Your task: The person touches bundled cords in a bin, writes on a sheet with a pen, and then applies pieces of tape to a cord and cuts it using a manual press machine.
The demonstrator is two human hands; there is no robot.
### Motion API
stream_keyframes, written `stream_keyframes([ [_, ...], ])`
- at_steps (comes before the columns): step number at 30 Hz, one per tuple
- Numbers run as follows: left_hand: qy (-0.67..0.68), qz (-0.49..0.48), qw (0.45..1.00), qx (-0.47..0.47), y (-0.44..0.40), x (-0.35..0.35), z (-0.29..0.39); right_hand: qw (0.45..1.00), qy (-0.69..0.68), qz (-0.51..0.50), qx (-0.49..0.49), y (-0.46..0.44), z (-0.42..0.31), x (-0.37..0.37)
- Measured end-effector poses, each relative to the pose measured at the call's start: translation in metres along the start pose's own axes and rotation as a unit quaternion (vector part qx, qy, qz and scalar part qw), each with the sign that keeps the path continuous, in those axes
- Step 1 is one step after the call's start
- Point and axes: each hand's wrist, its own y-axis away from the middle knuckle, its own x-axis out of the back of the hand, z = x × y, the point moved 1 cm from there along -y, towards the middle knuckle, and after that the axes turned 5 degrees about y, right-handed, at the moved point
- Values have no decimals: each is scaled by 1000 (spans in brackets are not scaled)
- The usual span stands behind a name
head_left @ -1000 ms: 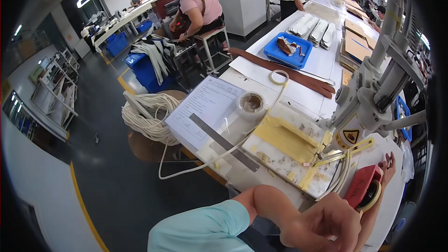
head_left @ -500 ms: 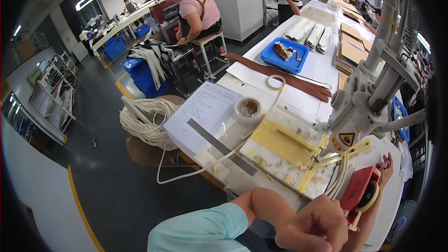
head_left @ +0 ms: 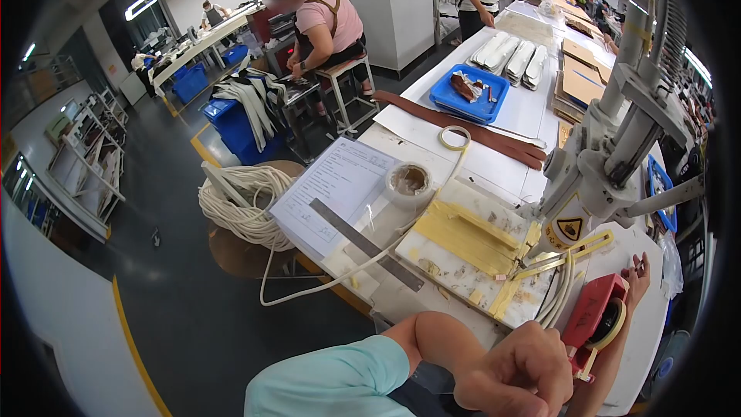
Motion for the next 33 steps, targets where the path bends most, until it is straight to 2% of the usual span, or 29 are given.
stream_keyframes([
  [7,4,12,1000,1,0,-2,-3,1000,-9,2,-17,3,-4,1],
  [19,-23,-1,999,43,-1,0,1,999,-14,-11,37,1,2,-2],
  [21,-43,-18,998,33,-5,4,3,999,35,18,25,3,-5,-12],
  [22,-87,43,993,70,-17,-10,20,994,100,24,38,26,-37,-20],
  [23,-53,-15,997,51,-10,7,8,995,96,31,13,41,-59,-27],
  [24,-59,-67,996,16,-10,18,0,994,84,55,45,47,-66,-33],
  [25,-43,-122,991,24,-17,25,-1,993,110,52,2,55,-82,-37],
  [26,2,-39,974,-223,-21,11,-34,992,98,74,30,56,-77,-35],
  [27,35,-37,977,-207,-17,10,-30,995,77,60,16,62,-88,-34],
  [29,-51,-88,994,43,-17,18,-4,992,94,66,43,61,-81,-34],
  [33,-52,-107,991,63,-19,21,-5,995,54,79,0,63,-84,-34],
])
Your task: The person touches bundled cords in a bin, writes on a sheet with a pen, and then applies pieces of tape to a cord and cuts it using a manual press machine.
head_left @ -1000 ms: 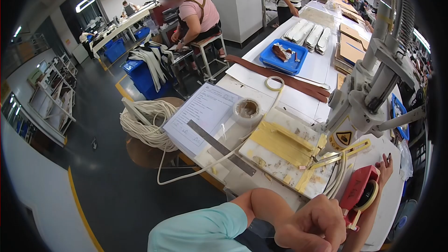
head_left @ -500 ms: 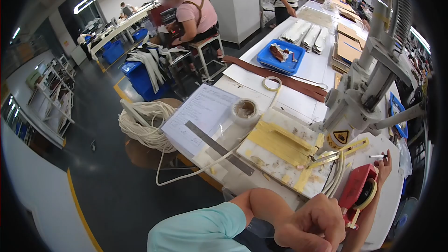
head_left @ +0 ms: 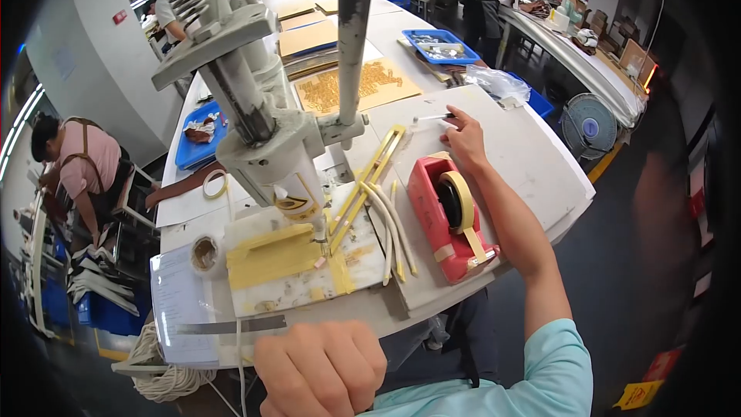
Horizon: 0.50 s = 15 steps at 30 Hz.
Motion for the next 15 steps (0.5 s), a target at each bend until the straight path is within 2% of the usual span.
stream_keyframes([
  [2,-8,-9,1000,10,-1,0,-1,999,7,-20,37,-5,5,-2],
  [6,-12,-14,1000,13,-1,0,-2,1000,-10,-19,11,-3,3,-2],
  [15,-14,-23,999,23,-1,-1,-5,1000,15,-11,23,1,-5,-1],
])
